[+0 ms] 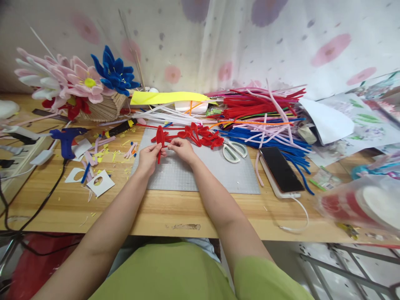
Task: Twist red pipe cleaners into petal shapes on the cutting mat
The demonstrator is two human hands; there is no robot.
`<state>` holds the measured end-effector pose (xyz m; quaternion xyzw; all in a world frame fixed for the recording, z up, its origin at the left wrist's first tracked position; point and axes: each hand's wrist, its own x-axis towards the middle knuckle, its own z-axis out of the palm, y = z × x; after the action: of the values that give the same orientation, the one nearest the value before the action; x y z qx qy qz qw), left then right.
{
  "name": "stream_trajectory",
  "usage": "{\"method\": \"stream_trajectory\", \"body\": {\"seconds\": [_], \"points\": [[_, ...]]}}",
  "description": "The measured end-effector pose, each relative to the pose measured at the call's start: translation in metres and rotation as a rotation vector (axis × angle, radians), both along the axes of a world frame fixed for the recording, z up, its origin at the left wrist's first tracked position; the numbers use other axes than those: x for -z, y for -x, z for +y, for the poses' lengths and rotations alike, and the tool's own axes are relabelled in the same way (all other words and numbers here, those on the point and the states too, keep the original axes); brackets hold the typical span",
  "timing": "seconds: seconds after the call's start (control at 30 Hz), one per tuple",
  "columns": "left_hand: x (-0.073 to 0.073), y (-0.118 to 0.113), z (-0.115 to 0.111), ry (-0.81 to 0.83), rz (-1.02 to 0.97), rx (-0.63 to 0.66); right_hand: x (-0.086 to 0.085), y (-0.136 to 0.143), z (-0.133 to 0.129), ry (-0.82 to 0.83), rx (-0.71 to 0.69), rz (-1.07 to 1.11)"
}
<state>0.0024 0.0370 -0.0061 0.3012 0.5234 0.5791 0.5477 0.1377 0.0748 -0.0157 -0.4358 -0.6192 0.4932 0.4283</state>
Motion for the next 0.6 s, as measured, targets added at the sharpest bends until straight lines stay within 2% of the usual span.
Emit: {"method": "stream_trajectory", "body": {"seconds": [0.17,0.27,0.33,0.4,0.53,0.6], "points": [[0.006,0.001,0.004,-0.080,0.240,-0.023,-0.010,0.007,-0.007,-0.046,-0.050,0.084],[0.008,0.002,0.003,-0.202,0.452,-0.019,-0.017,0.010,-0.011,-0.038,-0.143,0.142],[0.010,0.003,0.002,-0.222,0.525,-0.021,-0.020,0.009,-0.013,-0.027,-0.223,0.108],[0.013,0.005,0.002,-0.179,0.500,0.001,-0.020,0.006,-0.012,0.005,-0.259,0.055],[0.018,0.005,0.003,-0.072,0.319,0.060,-0.014,0.000,-0.005,0.121,-0.065,0.113],[0.018,0.003,0.002,-0.071,0.267,0.107,-0.011,-0.001,-0.001,0.157,-0.037,0.170]]}}
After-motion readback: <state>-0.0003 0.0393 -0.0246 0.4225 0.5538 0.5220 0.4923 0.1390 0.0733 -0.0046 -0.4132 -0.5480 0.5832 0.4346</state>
